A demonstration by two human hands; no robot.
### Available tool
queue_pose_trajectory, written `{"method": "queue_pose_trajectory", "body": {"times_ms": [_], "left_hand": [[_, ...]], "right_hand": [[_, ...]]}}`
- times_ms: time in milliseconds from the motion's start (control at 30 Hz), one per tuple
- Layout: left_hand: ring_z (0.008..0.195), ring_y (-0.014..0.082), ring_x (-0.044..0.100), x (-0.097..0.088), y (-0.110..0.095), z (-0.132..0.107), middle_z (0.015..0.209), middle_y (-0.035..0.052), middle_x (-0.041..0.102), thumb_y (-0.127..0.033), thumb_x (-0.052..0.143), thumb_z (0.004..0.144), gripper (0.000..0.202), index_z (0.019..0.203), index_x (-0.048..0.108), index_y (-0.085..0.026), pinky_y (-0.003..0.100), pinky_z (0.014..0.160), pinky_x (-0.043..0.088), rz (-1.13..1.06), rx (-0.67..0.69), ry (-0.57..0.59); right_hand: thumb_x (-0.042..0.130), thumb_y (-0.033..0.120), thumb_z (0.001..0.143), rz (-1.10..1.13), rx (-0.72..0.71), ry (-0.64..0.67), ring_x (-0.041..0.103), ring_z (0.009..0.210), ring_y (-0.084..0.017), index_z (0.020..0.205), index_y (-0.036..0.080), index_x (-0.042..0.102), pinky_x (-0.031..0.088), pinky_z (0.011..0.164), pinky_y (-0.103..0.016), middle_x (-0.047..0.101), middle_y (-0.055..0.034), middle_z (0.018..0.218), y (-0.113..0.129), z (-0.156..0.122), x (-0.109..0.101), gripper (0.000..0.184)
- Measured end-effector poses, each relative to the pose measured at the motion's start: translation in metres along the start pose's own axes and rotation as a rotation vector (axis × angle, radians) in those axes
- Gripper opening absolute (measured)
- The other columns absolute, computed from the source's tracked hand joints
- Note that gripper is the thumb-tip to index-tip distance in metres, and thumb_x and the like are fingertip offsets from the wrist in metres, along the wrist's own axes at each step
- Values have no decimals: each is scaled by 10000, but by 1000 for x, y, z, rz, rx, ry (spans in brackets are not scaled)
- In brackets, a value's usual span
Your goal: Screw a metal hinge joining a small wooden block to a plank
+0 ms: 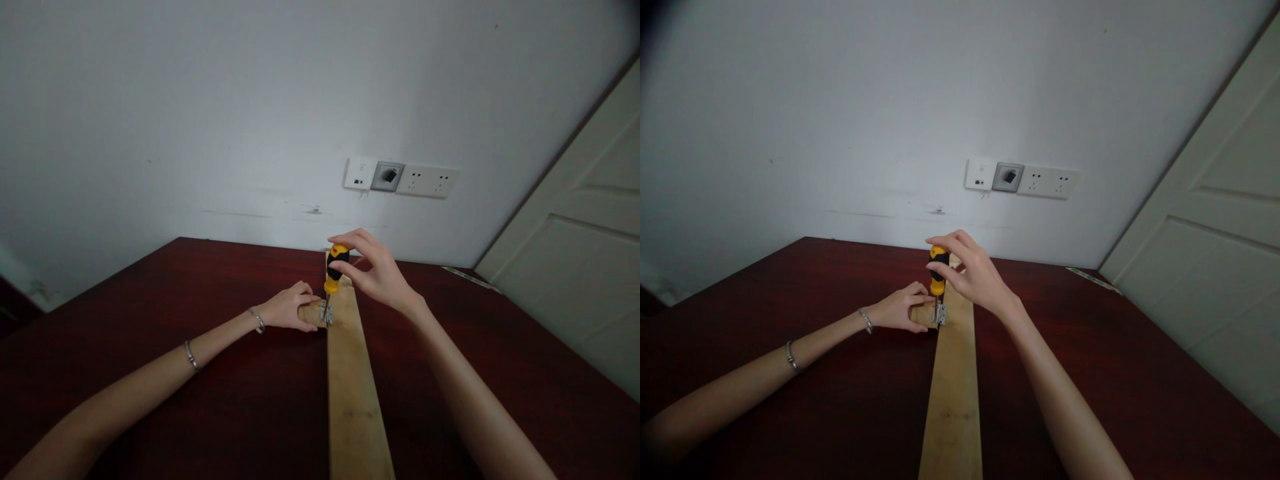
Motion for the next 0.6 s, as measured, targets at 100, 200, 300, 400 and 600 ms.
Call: {"method": "queue_pose_trajectory", "body": {"times_ms": [100, 200, 300, 400, 600], "left_hand": [[980, 243, 506, 0, 0, 0, 1063, 87, 497, -514, 741, 615, 675, 1194, 581, -205, 383, 871, 456, 18, -12, 2], [982, 246, 506, 0, 0, 0, 1063, 92, 499, -515, 738, 619, 677, 1193, 581, -193, 384, 863, 460, 14, -13, 12], [984, 243, 505, 0, 0, 0, 1063, 87, 504, -505, 742, 616, 668, 1191, 583, -205, 379, 861, 460, -7, -11, 8], [978, 236, 508, 0, 1, 0, 1060, 80, 507, -500, 745, 616, 662, 1194, 582, -224, 368, 859, 459, -14, -13, 5], [966, 235, 510, 0, 1, 0, 1064, 84, 500, -513, 737, 622, 671, 1201, 577, -213, 370, 861, 459, -3, -11, 3]], "right_hand": [[651, 387, 770, -15, 16, -16, 541, 875, -178, 1081, 252, 598, 523, 507, -222, 518, -66, 995, -2, 0, 0, 343], [633, 354, 784, -2, 25, 7, 539, 892, -185, 1075, 241, 608, 514, 477, -209, 503, -73, 1017, 0, 0, 0, 313], [549, 263, 826, 60, 35, 62, 553, 930, -196, 1189, 269, 551, 523, 468, -215, 509, -78, 1118, 0, -2, 1, 363], [520, 225, 834, 83, 40, 68, 572, 924, -189, 1240, 275, 505, 544, 497, -230, 542, -71, 1139, -5, -3, 3, 410], [626, 359, 790, 12, -3, -18, 580, 884, -175, 1072, 242, 587, 534, 478, -202, 589, -62, 1017, -3, 0, -1, 308]]}}
Point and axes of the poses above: each hand's wrist, its own z-axis towards the middle knuckle, its own x-axis out of the palm, y = z × x, the point moved 10 cm from there along z, towards the middle knuckle
